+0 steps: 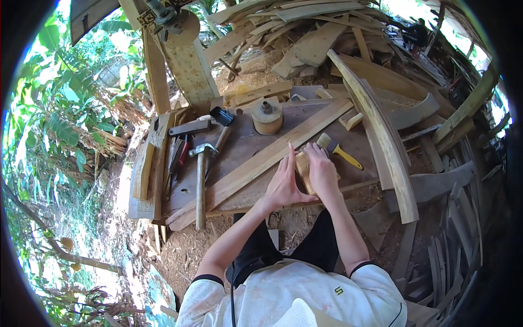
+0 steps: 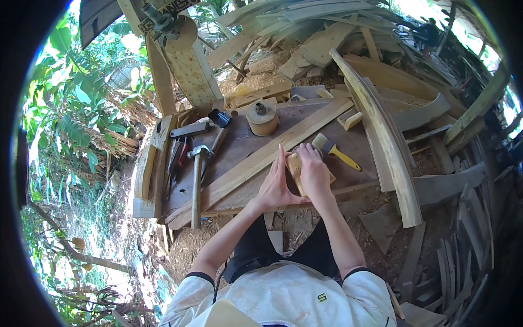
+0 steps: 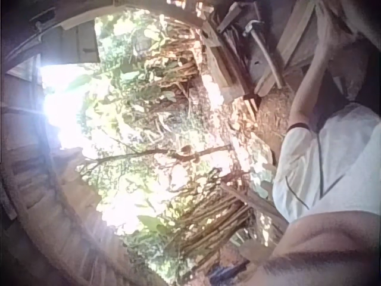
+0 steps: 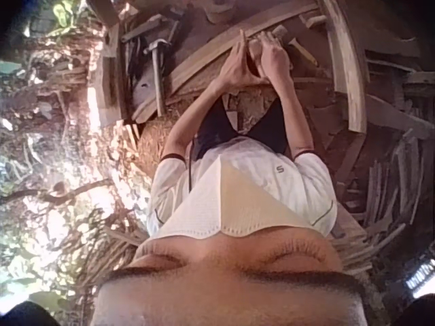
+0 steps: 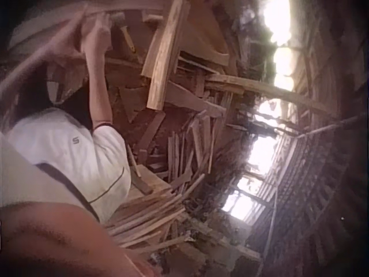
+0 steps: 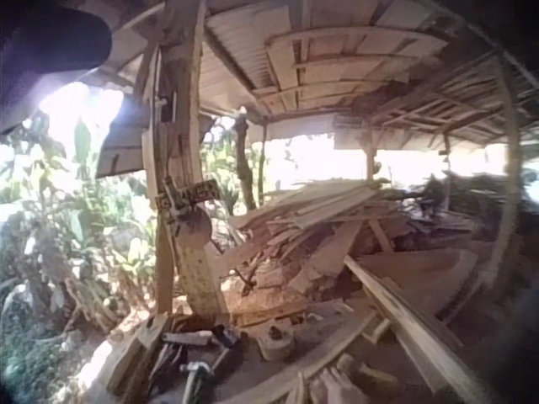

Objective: The person carves a small wooden block with a chisel and hammer, then brushes away wood shavings with a small brush. They continue to smooth the block by hand and inspect it, then use the hammer and chisel again on a different piece of wood.

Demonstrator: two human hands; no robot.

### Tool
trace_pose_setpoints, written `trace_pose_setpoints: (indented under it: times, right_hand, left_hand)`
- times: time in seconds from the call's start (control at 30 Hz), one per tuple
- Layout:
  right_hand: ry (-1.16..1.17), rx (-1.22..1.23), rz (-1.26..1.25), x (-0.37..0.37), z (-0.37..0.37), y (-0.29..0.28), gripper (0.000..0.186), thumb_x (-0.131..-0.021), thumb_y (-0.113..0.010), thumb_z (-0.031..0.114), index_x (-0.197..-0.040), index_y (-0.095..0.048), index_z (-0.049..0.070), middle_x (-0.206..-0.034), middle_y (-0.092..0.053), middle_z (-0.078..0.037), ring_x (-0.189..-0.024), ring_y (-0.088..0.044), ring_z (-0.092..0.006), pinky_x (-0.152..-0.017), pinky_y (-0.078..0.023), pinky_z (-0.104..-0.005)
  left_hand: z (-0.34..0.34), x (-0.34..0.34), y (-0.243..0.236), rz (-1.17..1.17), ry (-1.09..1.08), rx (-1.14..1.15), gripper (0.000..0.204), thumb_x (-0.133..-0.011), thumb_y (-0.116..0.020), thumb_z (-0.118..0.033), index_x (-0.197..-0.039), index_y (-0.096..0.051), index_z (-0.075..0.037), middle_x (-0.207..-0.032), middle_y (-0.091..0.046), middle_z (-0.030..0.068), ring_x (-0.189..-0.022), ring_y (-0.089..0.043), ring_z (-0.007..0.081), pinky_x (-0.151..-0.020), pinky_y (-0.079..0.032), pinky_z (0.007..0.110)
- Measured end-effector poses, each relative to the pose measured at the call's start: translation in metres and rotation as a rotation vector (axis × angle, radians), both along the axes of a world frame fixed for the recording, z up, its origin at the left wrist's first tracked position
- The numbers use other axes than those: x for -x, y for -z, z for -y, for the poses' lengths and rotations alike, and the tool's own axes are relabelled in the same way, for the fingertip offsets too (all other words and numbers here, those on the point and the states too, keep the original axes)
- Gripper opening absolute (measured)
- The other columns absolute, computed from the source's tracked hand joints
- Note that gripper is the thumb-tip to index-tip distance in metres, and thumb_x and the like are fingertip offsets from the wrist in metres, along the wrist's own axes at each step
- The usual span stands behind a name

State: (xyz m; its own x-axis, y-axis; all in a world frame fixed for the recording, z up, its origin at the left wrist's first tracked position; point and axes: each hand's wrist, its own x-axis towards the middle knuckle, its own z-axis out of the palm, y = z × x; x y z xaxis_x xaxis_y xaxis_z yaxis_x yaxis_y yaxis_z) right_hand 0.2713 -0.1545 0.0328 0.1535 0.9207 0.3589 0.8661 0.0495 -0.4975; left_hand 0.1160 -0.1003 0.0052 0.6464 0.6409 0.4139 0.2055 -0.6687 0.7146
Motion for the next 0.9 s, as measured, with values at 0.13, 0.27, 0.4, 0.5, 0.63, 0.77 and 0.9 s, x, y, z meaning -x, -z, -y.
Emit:
trace_pose_setpoints:
  times: [0.13, 0.27, 0.4, 0.5, 0.63, 0.77, 0.9]
  right_hand:
    - [-0.076, -0.077, 0.085, 0.009, 0.005, 0.012, 0.042, -0.104, -0.055, 0.006, -0.142, -0.067, -0.005, -0.152, -0.067, -0.025, -0.151, -0.056, -0.0408, -0.126, -0.045, -0.0471]
    - [-0.059, 0.022, 0.036, -0.009, 0.041, 0.001, 0.043, -0.102, -0.058, 0.003, -0.144, -0.067, -0.004, -0.155, -0.066, -0.021, -0.152, -0.056, -0.0394, -0.128, -0.044, -0.0492]
    - [-0.004, -0.029, 0.078, 0.001, 0.079, 0.004, 0.043, -0.101, -0.060, 0.000, -0.143, -0.068, -0.003, -0.153, -0.067, -0.022, -0.150, -0.058, -0.0402, -0.128, -0.044, -0.0509]
    - [-0.076, -0.016, -0.026, -0.002, 0.091, 0.002, 0.044, -0.102, -0.059, -0.001, -0.145, -0.067, -0.002, -0.153, -0.066, -0.024, -0.149, -0.058, -0.0419, -0.128, -0.044, -0.0527]
    - [0.101, -0.084, 0.098, -0.022, 0.074, 0.011, 0.040, -0.105, -0.058, 0.004, -0.143, -0.067, -0.004, -0.149, -0.068, -0.026, -0.146, -0.060, -0.0435, -0.126, -0.046, -0.0525]
    - [-0.076, -0.047, 0.054, 0.007, 0.080, 0.006, 0.042, -0.101, -0.061, 0.001, -0.143, -0.067, -0.004, -0.150, -0.067, -0.026, -0.147, -0.059, -0.0435, -0.125, -0.047, -0.0512]
    - [0.065, -0.031, 0.047, -0.019, 0.064, 0.007, 0.040, -0.101, -0.060, 0.002, -0.139, -0.069, -0.004, -0.150, -0.068, -0.025, -0.148, -0.059, -0.0424, -0.125, -0.047, -0.0513]
  left_hand:
    - [-0.001, -0.002, 0.002, -0.033, -0.004, -0.011, 0.179, -0.059, -0.105, -0.060, -0.171, 0.014, 0.013, -0.162, -0.041, 0.0369, -0.151, -0.043, 0.0524, -0.128, -0.039, 0.051]
    - [0.002, 0.002, -0.003, -0.070, -0.007, 0.042, 0.177, -0.060, -0.104, -0.059, -0.172, 0.013, 0.011, -0.163, -0.040, 0.0365, -0.152, -0.042, 0.0529, -0.129, -0.038, 0.052]
    - [0.000, 0.000, -0.003, -0.062, 0.016, 0.035, 0.176, -0.061, -0.104, -0.059, -0.173, 0.012, 0.009, -0.163, -0.041, 0.0359, -0.152, -0.042, 0.0534, -0.129, -0.038, 0.052]
    - [-0.001, 0.004, -0.002, -0.067, 0.011, 0.018, 0.175, -0.061, -0.104, -0.060, -0.174, 0.011, 0.008, -0.163, -0.041, 0.0356, -0.152, -0.041, 0.0535, -0.129, -0.038, 0.052]
    - [0.003, 0.000, -0.004, -0.068, 0.016, 0.019, 0.176, -0.060, -0.104, -0.064, -0.174, 0.010, 0.009, -0.163, -0.041, 0.0358, -0.153, -0.041, 0.0539, -0.129, -0.037, 0.052]
    - [-0.002, 0.002, 0.001, -0.091, 0.015, -0.001, 0.179, -0.058, -0.103, -0.067, -0.174, 0.010, 0.009, -0.163, -0.040, 0.0363, -0.153, -0.040, 0.0546, -0.129, -0.037, 0.053]
    - [0.001, -0.001, -0.002, -0.071, 0.017, -0.022, 0.179, -0.057, -0.104, -0.064, -0.174, 0.010, 0.009, -0.163, -0.040, 0.0365, -0.152, -0.040, 0.0550, -0.129, -0.037, 0.054]
